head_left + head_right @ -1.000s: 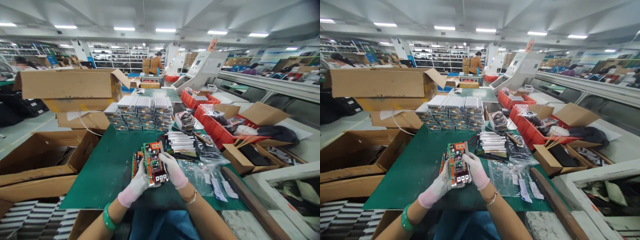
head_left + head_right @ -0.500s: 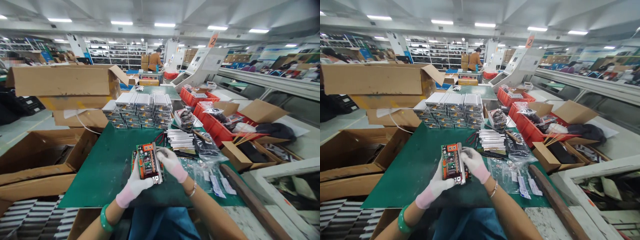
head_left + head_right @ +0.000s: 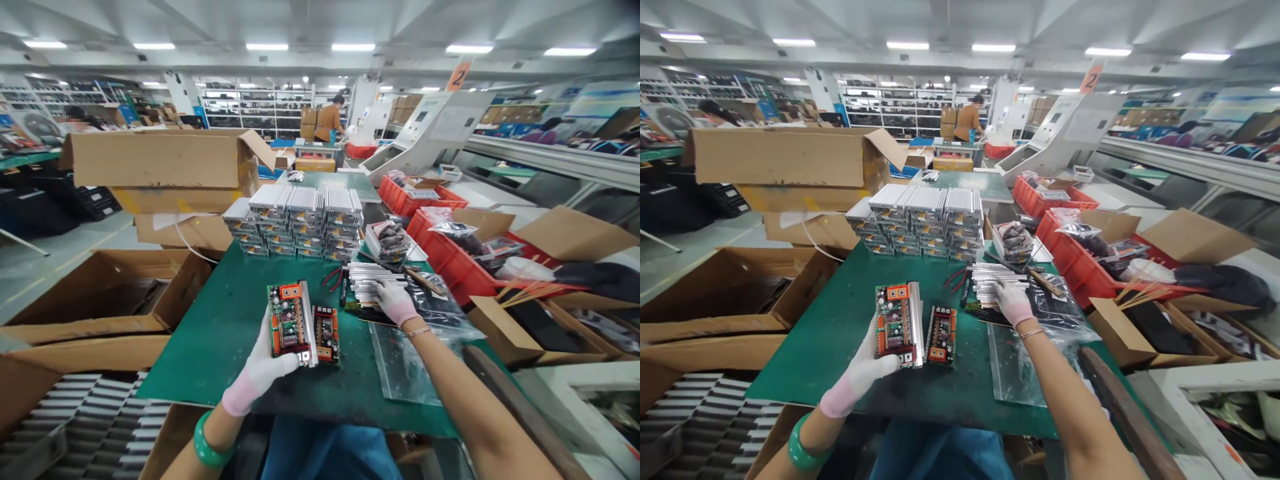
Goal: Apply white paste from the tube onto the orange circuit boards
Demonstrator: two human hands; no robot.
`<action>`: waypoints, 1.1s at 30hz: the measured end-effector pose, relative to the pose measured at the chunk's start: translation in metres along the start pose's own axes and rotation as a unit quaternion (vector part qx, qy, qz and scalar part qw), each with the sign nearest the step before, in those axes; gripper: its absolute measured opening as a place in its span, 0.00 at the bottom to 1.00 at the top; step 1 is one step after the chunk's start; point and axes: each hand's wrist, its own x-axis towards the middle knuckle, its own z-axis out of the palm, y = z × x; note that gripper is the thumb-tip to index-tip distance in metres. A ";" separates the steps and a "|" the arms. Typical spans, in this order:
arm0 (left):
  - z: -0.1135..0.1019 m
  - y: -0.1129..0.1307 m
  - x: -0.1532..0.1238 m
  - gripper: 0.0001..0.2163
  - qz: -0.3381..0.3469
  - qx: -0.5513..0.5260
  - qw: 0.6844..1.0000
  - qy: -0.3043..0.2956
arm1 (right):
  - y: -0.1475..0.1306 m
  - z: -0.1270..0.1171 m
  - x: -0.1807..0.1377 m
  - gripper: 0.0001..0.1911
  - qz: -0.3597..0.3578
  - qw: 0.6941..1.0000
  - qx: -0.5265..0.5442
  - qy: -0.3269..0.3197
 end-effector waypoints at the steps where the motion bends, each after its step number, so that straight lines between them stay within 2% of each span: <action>1: 0.001 0.002 -0.001 0.51 0.001 0.001 1.000 0.001 | 0.001 0.002 0.000 0.19 0.004 1.000 -0.004 0.000; 5: 0.003 0.008 -0.003 0.54 0.002 0.018 1.000 0.024 | 0.005 0.003 0.003 0.19 0.007 1.000 -0.017 0.003; 9: -0.004 0.006 -0.005 0.56 0.020 0.039 0.999 0.029 | 0.004 0.002 0.004 0.10 0.006 0.999 -0.033 0.017; 11: -0.009 0.004 -0.007 0.56 0.037 0.065 0.997 0.037 | 0.003 0.001 0.003 0.09 0.002 0.999 -0.035 0.031; 14: -0.014 0.005 -0.009 0.56 0.051 0.116 0.990 0.061 | 0.004 0.000 0.001 0.08 -0.002 0.998 -0.025 0.050; 17: -0.013 0.011 -0.012 0.55 0.057 0.127 0.988 0.060 | 0.006 -0.002 0.000 0.10 0.007 0.998 -0.009 0.069; 20: -0.009 0.014 -0.012 0.56 0.046 0.117 0.990 0.063 | -0.001 -0.013 -0.001 0.13 0.059 0.992 0.029 0.105; 22: -0.006 0.014 -0.010 0.58 0.045 0.100 0.991 0.076 | -0.015 -0.027 -0.005 0.15 0.078 0.980 0.101 0.154; 24: -0.005 0.013 -0.004 0.60 0.056 0.075 0.991 0.093 | -0.037 -0.045 -0.014 0.18 0.034 0.963 0.188 0.189; 26: -0.004 0.012 0.005 0.58 0.070 0.045 0.990 0.117 | -0.065 -0.062 -0.027 0.19 -0.050 0.952 0.243 0.178; 29: -0.004 0.015 0.020 0.50 0.048 -0.014 0.985 0.167 | -0.106 -0.080 -0.049 0.16 -0.124 0.935 0.303 0.138; 33: -0.004 0.022 0.034 0.41 -0.007 -0.054 0.973 0.225 | -0.144 -0.086 -0.064 0.15 -0.139 0.903 0.391 0.112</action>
